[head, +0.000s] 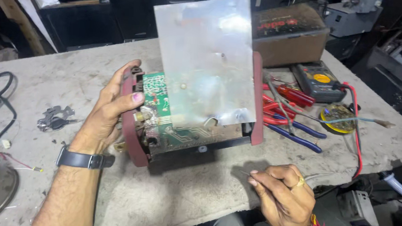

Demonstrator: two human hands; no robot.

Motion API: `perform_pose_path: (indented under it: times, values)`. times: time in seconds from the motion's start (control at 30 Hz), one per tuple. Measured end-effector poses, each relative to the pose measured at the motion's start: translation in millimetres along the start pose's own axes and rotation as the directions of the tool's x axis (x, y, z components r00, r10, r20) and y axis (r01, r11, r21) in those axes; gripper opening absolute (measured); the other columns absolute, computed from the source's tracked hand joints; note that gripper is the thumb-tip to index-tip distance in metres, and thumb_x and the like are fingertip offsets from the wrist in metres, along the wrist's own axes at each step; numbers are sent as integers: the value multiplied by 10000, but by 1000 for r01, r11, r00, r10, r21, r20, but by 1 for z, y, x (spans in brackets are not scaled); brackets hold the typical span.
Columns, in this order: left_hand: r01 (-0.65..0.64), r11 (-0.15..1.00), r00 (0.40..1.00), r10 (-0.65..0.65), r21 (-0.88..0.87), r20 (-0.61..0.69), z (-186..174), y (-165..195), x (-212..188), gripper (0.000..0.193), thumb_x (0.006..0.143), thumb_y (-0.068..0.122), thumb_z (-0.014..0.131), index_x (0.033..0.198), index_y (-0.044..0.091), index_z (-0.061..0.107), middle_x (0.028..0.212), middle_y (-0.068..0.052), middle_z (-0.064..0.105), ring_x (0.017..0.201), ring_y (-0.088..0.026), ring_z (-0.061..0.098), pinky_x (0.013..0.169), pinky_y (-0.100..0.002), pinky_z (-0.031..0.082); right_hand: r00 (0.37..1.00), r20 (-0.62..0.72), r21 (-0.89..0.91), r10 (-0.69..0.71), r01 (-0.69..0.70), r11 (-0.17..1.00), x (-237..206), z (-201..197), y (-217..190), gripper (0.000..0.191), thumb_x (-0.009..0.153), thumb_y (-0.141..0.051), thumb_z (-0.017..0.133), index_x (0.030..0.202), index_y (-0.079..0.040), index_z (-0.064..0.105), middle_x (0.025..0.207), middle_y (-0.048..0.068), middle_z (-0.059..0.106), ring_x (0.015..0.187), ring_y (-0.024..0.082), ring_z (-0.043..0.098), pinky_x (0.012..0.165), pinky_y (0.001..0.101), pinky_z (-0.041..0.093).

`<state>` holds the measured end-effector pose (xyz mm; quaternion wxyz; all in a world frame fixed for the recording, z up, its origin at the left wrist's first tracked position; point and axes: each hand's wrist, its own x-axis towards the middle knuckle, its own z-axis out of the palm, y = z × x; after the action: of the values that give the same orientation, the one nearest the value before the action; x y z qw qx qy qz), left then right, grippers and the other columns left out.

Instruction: The person holds a disassembled electronic device with a visible circuit board and repeatedly rubs a small area on the board with a finger. The person then picks up a small component from a tin and places it on the board before continuing to rub the same area.

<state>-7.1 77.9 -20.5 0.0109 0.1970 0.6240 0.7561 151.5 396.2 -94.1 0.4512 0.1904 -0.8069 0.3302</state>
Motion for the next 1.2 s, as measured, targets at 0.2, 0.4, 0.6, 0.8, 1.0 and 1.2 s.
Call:
perform_pose_path:
  times: [0.2,0.4,0.6,0.8,1.0,1.2]
  values:
    - [21,999,997,-24,-47,-67,25,-7,-3,954,744,255,786,1561,19,354,1377,-189,554,1296,-283,571,1111,-412,473,982,-87,13,170,-169,986,-14,-58,34,185,836,65,760,1010,34,709,941,117,730,863,186,713,783,293,551]
    - [44,997,988,-53,-64,-146,54,-5,1,780,790,234,769,1466,-4,464,1283,-150,613,1201,-252,611,1055,-415,509,804,-285,275,522,-453,848,-36,-94,78,231,959,34,634,1187,73,627,1064,146,733,900,132,713,827,229,581]
    - [-30,995,991,17,-93,-133,41,-17,0,711,835,211,749,1445,-35,480,1256,-138,617,1136,-222,626,1005,-366,539,800,-68,387,596,-529,755,-72,-112,105,172,1060,-17,619,1214,57,635,1114,174,721,974,146,678,913,245,544]
    - [41,945,980,25,324,-196,4,-20,-9,1187,692,640,765,1573,-18,317,1527,-332,431,1390,-432,488,1118,-500,441,869,447,451,214,-425,785,-46,-23,62,213,945,-7,685,1154,32,676,1055,163,719,900,183,674,838,286,538]
    - [-131,966,979,161,224,-122,-22,-37,3,1291,667,753,790,1612,-3,342,1434,-396,504,1306,-543,563,974,-650,555,818,312,577,-484,241,780,55,62,-79,266,830,3,751,1094,7,718,996,151,717,826,220,670,764,327,532]
    - [-171,961,967,206,216,-151,-42,-40,-7,1169,696,726,800,1597,78,432,1565,-340,454,1487,-512,389,1165,-634,373,712,274,484,-647,479,732,123,113,-196,326,715,13,817,1034,-17,760,937,140,715,752,257,665,689,369,525]
